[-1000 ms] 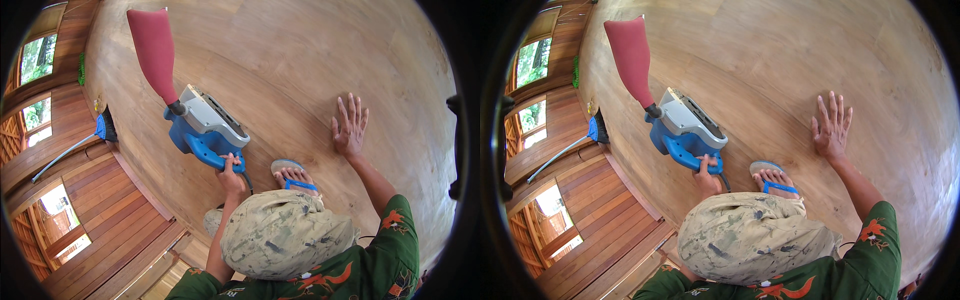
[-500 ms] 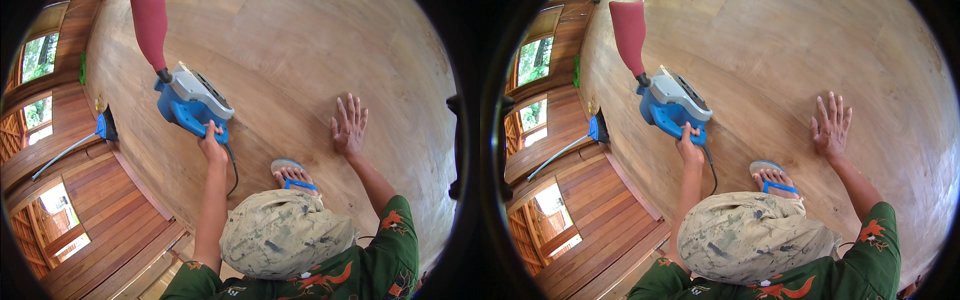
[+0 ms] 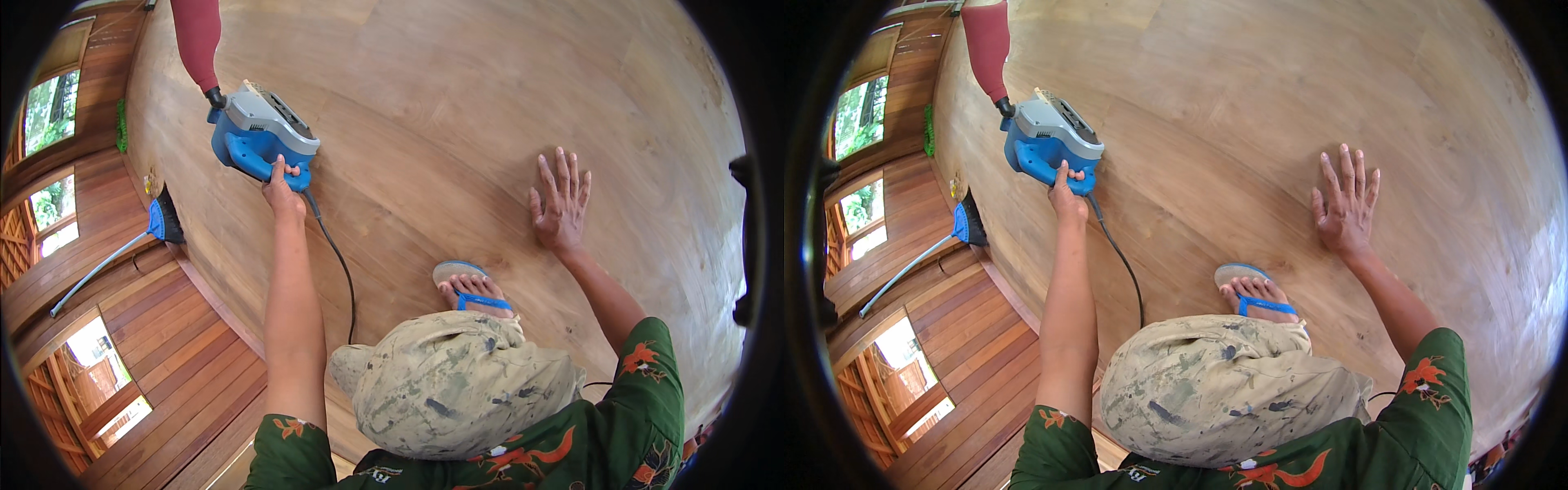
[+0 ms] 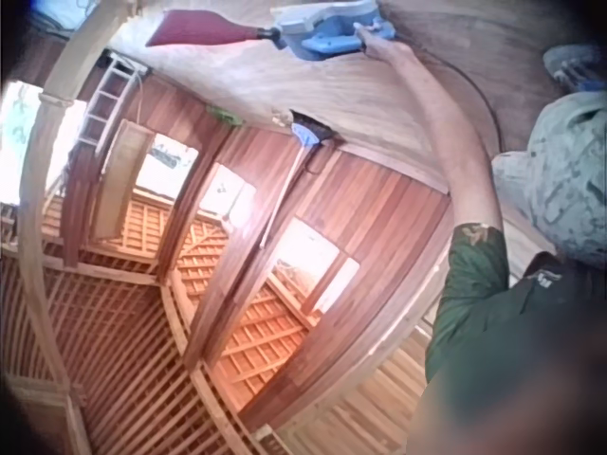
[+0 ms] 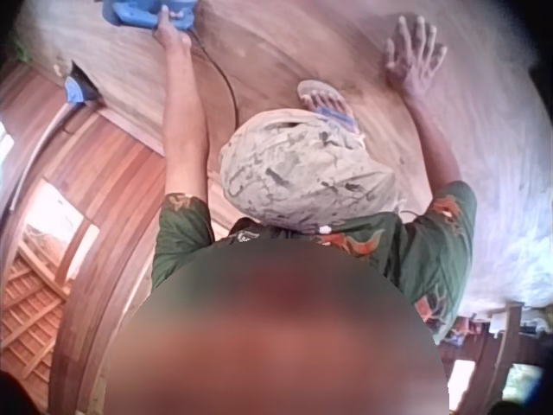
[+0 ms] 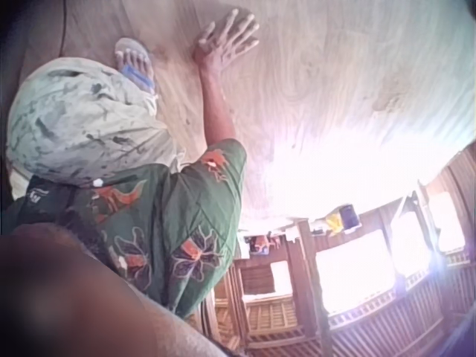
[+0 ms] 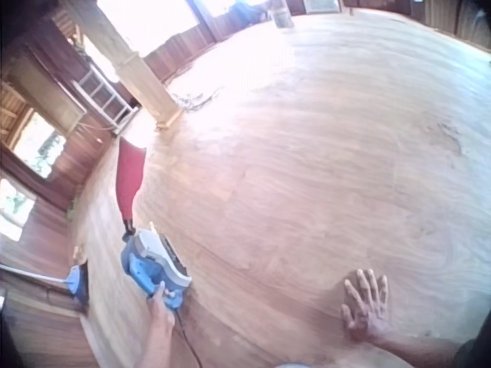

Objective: The person uses an electric sander to smooth a wooden floor. They move the sander across the surface in overlapping passes, occasionally pausing to check the finish.

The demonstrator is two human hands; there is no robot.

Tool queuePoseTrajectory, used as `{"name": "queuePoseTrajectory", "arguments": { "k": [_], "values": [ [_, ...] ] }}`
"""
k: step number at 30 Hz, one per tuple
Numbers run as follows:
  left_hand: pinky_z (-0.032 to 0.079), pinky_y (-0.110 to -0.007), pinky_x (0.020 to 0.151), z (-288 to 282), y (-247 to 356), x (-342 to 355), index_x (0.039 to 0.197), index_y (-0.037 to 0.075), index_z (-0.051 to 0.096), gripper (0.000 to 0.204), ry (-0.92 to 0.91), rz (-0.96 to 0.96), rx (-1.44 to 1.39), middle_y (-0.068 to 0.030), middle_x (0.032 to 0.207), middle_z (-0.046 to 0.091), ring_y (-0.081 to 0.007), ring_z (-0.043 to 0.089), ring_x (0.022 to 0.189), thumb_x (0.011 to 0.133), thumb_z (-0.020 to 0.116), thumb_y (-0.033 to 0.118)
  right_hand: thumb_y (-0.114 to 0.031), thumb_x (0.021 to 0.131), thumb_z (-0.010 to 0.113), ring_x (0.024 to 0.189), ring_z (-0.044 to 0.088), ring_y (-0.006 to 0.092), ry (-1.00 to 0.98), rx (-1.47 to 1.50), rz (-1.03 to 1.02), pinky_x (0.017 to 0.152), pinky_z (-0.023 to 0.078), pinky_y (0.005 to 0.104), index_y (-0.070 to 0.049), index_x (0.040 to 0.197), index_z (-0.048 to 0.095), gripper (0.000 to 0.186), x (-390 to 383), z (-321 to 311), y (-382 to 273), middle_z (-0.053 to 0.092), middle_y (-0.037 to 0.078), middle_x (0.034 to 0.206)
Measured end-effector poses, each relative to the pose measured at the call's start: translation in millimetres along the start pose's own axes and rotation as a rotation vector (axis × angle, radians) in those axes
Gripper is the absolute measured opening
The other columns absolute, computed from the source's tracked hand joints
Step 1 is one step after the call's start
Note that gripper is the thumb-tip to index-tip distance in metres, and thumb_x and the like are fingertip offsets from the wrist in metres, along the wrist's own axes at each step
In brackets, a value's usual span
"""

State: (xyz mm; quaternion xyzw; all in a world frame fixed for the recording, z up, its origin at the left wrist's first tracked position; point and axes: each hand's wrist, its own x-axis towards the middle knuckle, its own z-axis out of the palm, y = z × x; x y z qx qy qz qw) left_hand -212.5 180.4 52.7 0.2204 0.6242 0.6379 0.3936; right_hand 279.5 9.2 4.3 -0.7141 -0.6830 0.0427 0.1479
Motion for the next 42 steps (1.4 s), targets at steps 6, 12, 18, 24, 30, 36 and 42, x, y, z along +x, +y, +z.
{"name": "queuePoseTrajectory", "arguments": {
  "k": [6,12,18,24,30,36,42],
  "values": [
    [0.056,-0.031,0.072,-10,-5,-18,0.088,0.006,0.059,0.017,-0.042,-0.01,-0.006,-0.0015,0.078,0.056,-0.0147,0.057,0.07,0.097,0.073,0.01,-0.03,0.099,0.064,0.161,0.014,0.0334,0.007,-0.028,0.019,0.128,0.007,0.0605,-0.02,0.16,0.041,0.066,-1,-4,5,0.022,0.011,0.173],
    [0.056,-0.032,0.075,-35,-15,-41,0.089,0.007,0.059,0.017,0.009,-0.038,-0.009,-0.0011,0.079,0.055,-0.0138,0.055,0.072,0.098,0.073,0.01,-0.031,0.099,0.064,0.161,0.014,0.0338,0.008,-0.02,0.005,0.128,0.007,0.06,-0.02,0.16,0.041,0.066,-1,0,6,0.022,0.011,0.173],
    [0.057,-0.034,0.078,-51,-24,-58,0.089,0.008,0.058,0.017,0.03,-0.066,-0.007,-0.0011,0.078,0.055,-0.0137,0.056,0.072,0.098,0.072,0.01,-0.031,0.1,0.063,0.161,0.014,0.0338,-0.019,-0.038,0.025,0.128,0.007,0.06,-0.02,0.16,0.041,0.066,-1,0,7,0.021,0.011,0.173],
    [0.056,-0.037,0.078,-48,-27,-67,0.09,0.007,0.056,0.016,-0.01,-0.131,-0.044,-0.0023,0.075,0.056,-0.015,0.056,0.068,0.097,0.071,0.006,-0.03,0.1,0.063,0.161,0.012,0.0335,-0.01,-0.036,0.012,0.128,0.006,0.06,-0.02,0.161,0.039,0.066,0,-1,10,0.021,0.011,0.173],
    [0.056,-0.039,0.08,-30,-30,-82,0.09,0.007,0.055,0.016,-0.016,-0.129,-0.056,-0.0027,0.074,0.056,-0.0155,0.055,0.067,0.097,0.07,0.005,-0.03,0.101,0.062,0.161,0.012,0.0332,-0.011,-0.046,0.015,0.128,0.006,0.0601,-0.02,0.161,0.039,0.066,0,-1,14,0.019,0.01,0.174],
    [0.055,-0.038,0.079,-14,-31,-86,0.089,0.007,0.055,0.017,-0.026,-0.119,-0.045,-0.0022,0.074,0.055,-0.0148,0.054,0.066,0.097,0.069,0.005,-0.031,0.101,0.062,0.162,0.012,0.0329,-0.019,-0.052,0.021,0.128,0.006,0.0602,-0.021,0.161,0.039,0.066,1,1,16,0.019,0.01,0.174],
    [0.055,-0.034,0.077,7,-36,-91,0.089,0.007,0.057,0.016,-0.041,-0.105,-0.058,-0.0019,0.075,0.056,-0.0149,0.055,0.068,0.097,0.071,0.006,-0.032,0.101,0.061,0.162,0.012,0.0321,-0.024,-0.056,0.023,0.128,0.006,0.0601,-0.021,0.161,0.039,0.065,1,3,14,0.019,0.01,0.174]
  ]
}}
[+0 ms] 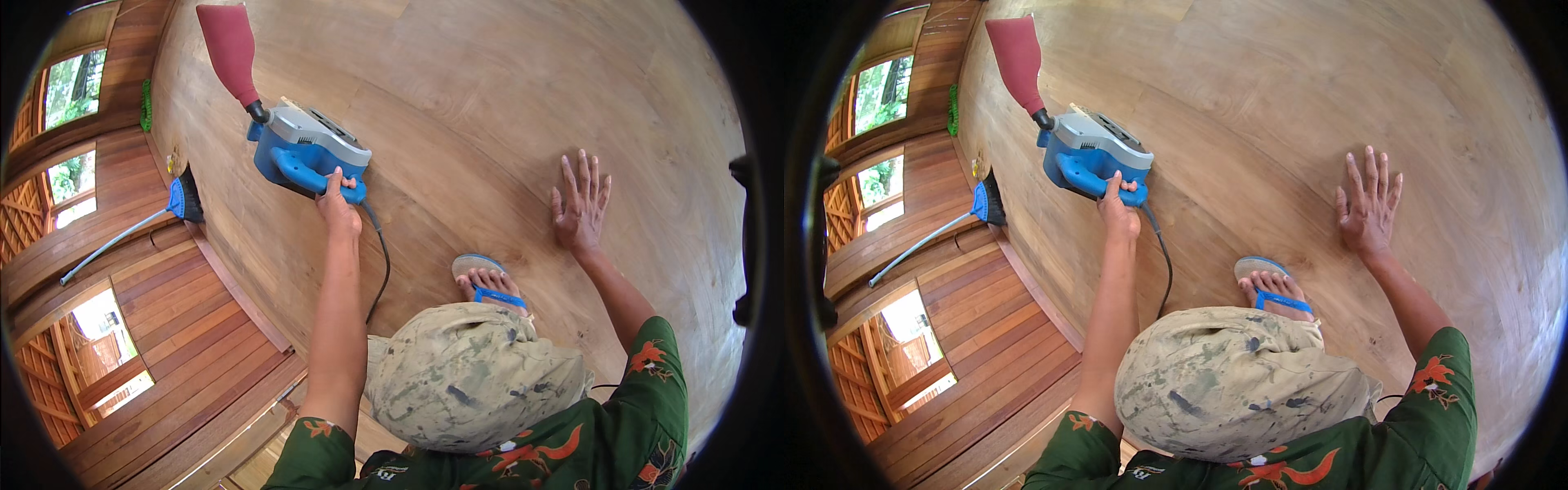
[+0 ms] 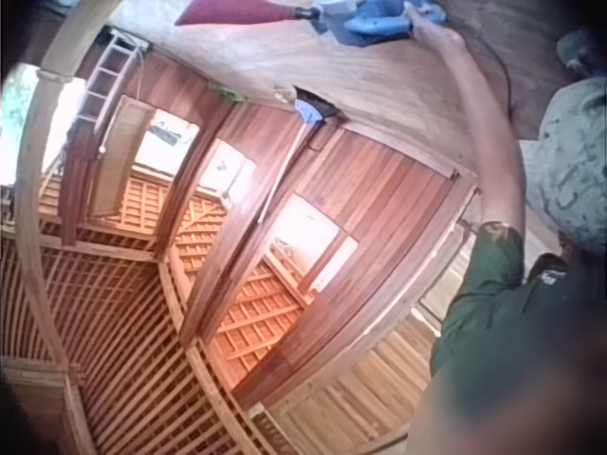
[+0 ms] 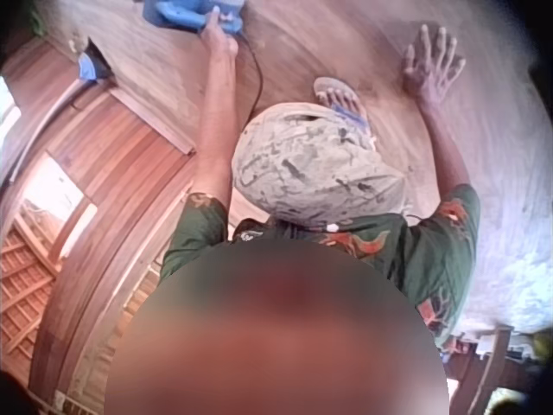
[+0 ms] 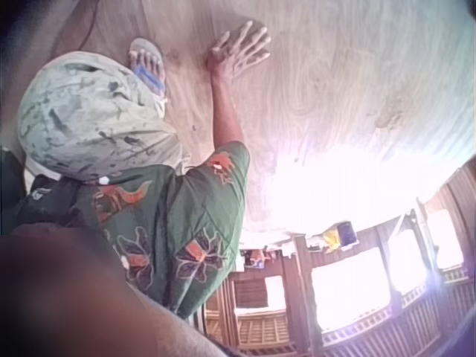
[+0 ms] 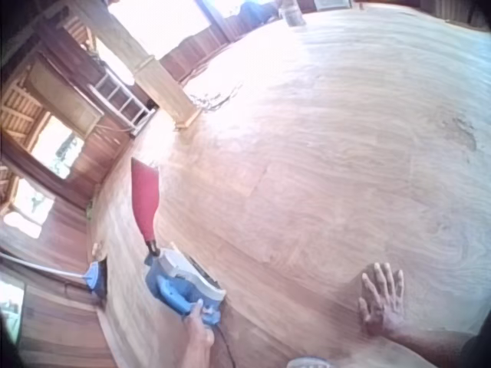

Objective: The person uses an electric sander to smooth a wooden floor. They move the sander across the surface in overlapping passes, occasionally pausing to check the finish.

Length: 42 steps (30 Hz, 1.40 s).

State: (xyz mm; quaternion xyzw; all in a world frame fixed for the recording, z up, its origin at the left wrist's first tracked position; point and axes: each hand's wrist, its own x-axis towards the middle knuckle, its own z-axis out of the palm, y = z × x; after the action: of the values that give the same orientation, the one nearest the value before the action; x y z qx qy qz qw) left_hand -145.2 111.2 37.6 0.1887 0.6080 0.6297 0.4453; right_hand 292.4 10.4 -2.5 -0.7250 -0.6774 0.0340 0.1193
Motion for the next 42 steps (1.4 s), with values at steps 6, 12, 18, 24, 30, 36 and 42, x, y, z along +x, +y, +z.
{"name": "queuePoseTrajectory", "arguments": {
  "k": [6,12,18,24,30,36,42],
  "values": [
    [0.056,-0.034,0.077,28,-4,2,0.09,0.008,0.058,0.015,0.0,0.006,-0.033,-0.0019,0.077,0.056,-0.0157,0.057,0.07,0.096,0.072,0.006,-0.032,0.101,0.061,0.162,0.012,0.032,0.003,0.001,-0.003,0.128,0.006,0.0603,-0.021,0.161,0.039,0.064,-1,-1,-4,0.019,0.01,0.174],
    [0.053,-0.034,0.079,45,-2,1,0.09,0.009,0.058,0.016,-0.034,-0.014,-0.047,-0.0015,0.077,0.056,-0.0162,0.057,0.072,0.096,0.073,0.008,-0.029,0.1,0.063,0.161,0.012,0.0326,-0.019,0.017,0.005,0.128,0.006,0.0602,-0.021,0.161,0.039,0.067,-1,-6,-8,0.019,0.01,0.174],
    [0.052,-0.034,0.08,66,-2,2,0.091,0.01,0.058,0.016,-0.056,-0.016,-0.053,-0.0007,0.077,0.056,-0.0158,0.057,0.073,0.096,0.073,0.01,-0.029,0.099,0.064,0.161,0.011,0.0331,0.007,0.009,-0.005,0.128,0.006,0.0609,-0.021,0.161,0.039,0.067,1,-8,-5,0.019,0.011,0.174],
    [0.051,-0.033,0.081,78,0,-7,0.093,0.011,0.059,0.016,-0.074,-0.019,-0.038,0.0001,0.079,0.056,-0.016,0.059,0.076,0.096,0.075,0.011,-0.03,0.1,0.063,0.162,0.011,0.0338,-0.003,0.004,-0.01,0.128,0.005,0.0608,-0.021,0.162,0.038,0.067,-2,-6,-2,0.018,0.011,0.174],
    [0.051,-0.032,0.079,98,-6,7,0.094,0.011,0.061,0.015,-0.076,0.014,-0.002,0.0,0.079,0.058,-0.0157,0.06,0.075,0.096,0.076,0.012,-0.031,0.101,0.061,0.161,0.011,0.0345,0.0,-0.019,0.011,0.128,0.004,0.0611,-0.021,0.163,0.036,0.068,-3,-4,5,0.017,0.011,0.174],
    [0.052,-0.03,0.073,87,4,24,0.092,0.01,0.062,0.015,-0.082,0.096,0.037,0.0001,0.077,0.058,-0.0154,0.059,0.072,0.095,0.077,0.012,-0.037,0.103,0.055,0.162,0.01,0.0341,-0.063,-0.133,-0.112,0.128,0.003,0.061,-0.02,0.165,0.032,0.068,-1,-6,-1,0.019,0.011,0.174],
    [0.051,-0.03,0.07,88,22,34,0.09,0.01,0.061,0.017,-0.073,0.158,0.063,0.0007,0.076,0.057,-0.0147,0.058,0.07,0.094,0.077,0.01,-0.05,0.106,0.044,0.162,0.012,0.0261,-0.216,0.044,-0.431,0.13,0.002,0.0549,-0.009,0.166,0.025,0.075,21,7,-56,0.019,0.009,0.175]
  ]
}}
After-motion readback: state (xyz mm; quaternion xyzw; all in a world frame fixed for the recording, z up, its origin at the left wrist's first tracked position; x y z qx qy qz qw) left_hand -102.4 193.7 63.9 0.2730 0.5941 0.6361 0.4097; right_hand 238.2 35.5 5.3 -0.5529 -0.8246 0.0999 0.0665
